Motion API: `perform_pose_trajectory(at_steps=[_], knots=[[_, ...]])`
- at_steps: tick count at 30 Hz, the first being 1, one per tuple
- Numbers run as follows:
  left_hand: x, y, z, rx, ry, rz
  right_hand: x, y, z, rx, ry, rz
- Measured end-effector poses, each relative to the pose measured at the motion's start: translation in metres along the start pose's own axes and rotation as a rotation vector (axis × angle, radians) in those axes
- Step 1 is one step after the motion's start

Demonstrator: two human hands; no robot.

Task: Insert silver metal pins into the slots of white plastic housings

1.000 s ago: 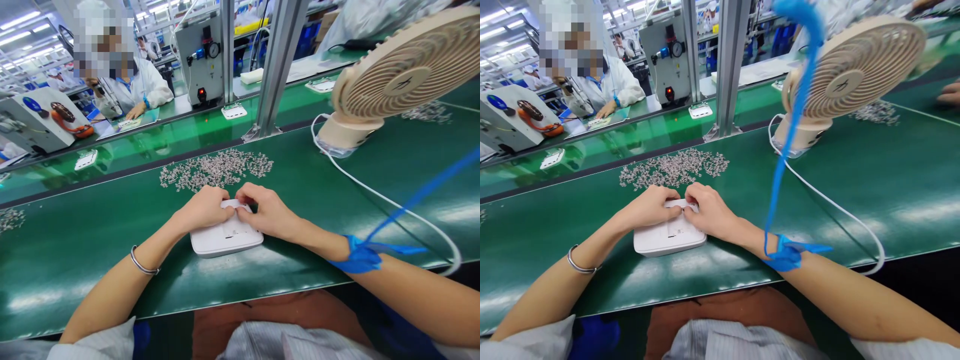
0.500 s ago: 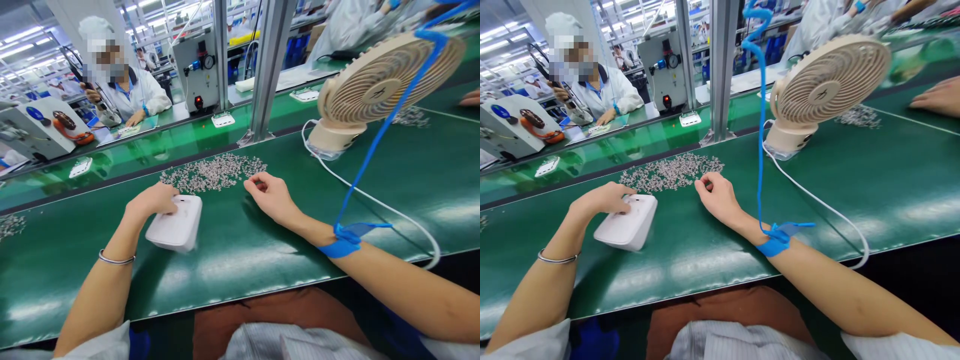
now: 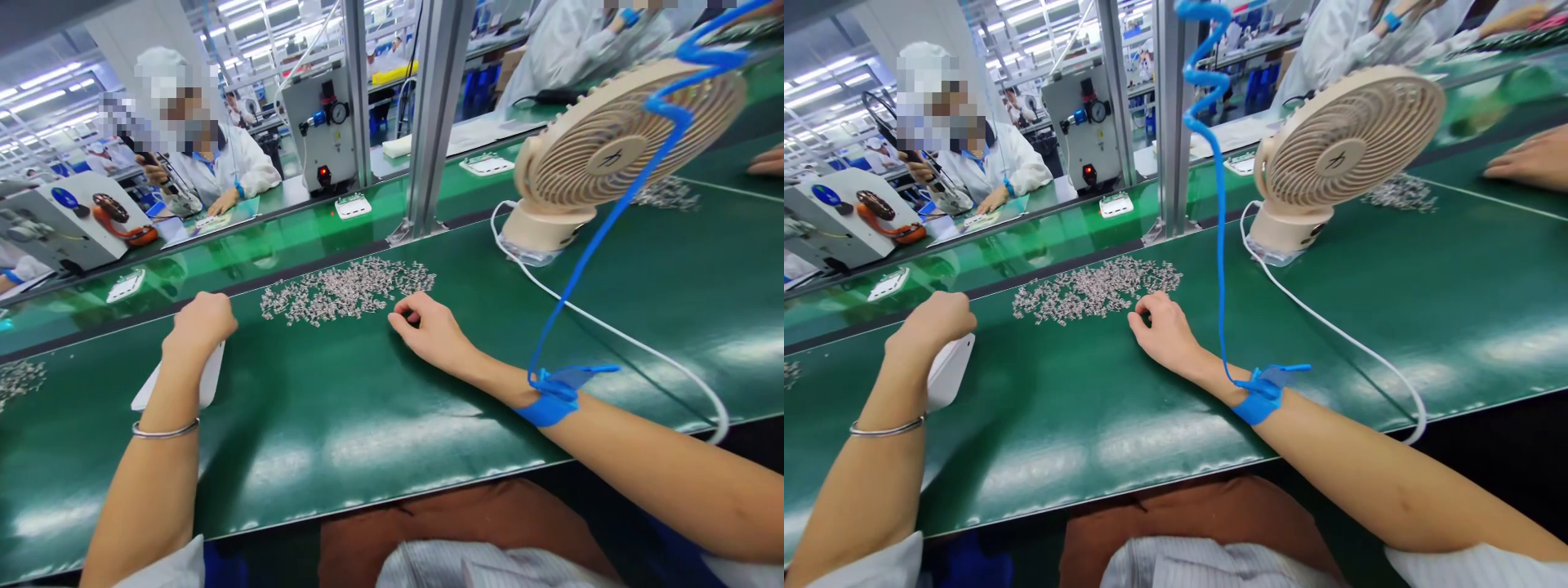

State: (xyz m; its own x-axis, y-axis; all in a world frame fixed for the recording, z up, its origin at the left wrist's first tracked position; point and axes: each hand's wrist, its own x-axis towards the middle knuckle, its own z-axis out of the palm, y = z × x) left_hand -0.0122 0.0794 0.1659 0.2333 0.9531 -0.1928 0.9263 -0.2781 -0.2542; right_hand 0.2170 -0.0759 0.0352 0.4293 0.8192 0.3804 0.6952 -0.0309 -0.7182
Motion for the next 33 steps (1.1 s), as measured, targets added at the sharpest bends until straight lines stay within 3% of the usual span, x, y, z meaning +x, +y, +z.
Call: perform_pose_trajectory(at_steps=[3,5,8,10,12,15,17,19,20,24,29,33], knots=[[-0.031,0.044,0.0,-0.002,0.029,0.331,0.008,0.005,0.002,-0.027,-0.025,-0.018],[-0.059,0.078,0.013,-0.051,0.003,0.613,0.015,0.007,0.004,-0.044,-0.041,-0.034],[-0.103,0.118,0.043,-0.165,-0.183,1.038,0.028,0.008,0.005,-0.063,-0.082,-0.059],[-0.123,0.132,0.061,-0.369,-0.31,1.282,0.035,0.008,0.006,-0.064,-0.126,-0.073],[-0.129,0.137,0.071,-0.577,-0.491,1.337,0.041,0.008,0.006,-0.057,-0.166,-0.084],[-0.114,0.136,0.072,-0.884,-0.909,1.26,0.043,0.007,0.007,-0.039,-0.19,-0.091],[-0.093,0.134,0.071,-1.168,-1.21,1.056,0.041,0.007,0.008,-0.019,-0.176,-0.088],[-0.072,0.132,0.072,-1.399,-1.387,0.789,0.038,0.008,0.009,0.009,-0.141,-0.078],[-0.063,0.13,0.073,-1.459,-1.408,0.705,0.037,0.008,0.009,0.025,-0.117,-0.071],[-0.04,0.12,0.075,-1.574,-1.334,0.592,0.036,0.014,0.009,0.086,-0.004,-0.03],[-0.04,0.108,0.075,-1.703,-1.171,0.451,0.036,0.019,0.008,0.127,0.077,-0.006],[-0.043,0.11,0.075,-1.829,-0.911,0.337,0.024,0.007,0.009,0.138,0.075,-0.067]])
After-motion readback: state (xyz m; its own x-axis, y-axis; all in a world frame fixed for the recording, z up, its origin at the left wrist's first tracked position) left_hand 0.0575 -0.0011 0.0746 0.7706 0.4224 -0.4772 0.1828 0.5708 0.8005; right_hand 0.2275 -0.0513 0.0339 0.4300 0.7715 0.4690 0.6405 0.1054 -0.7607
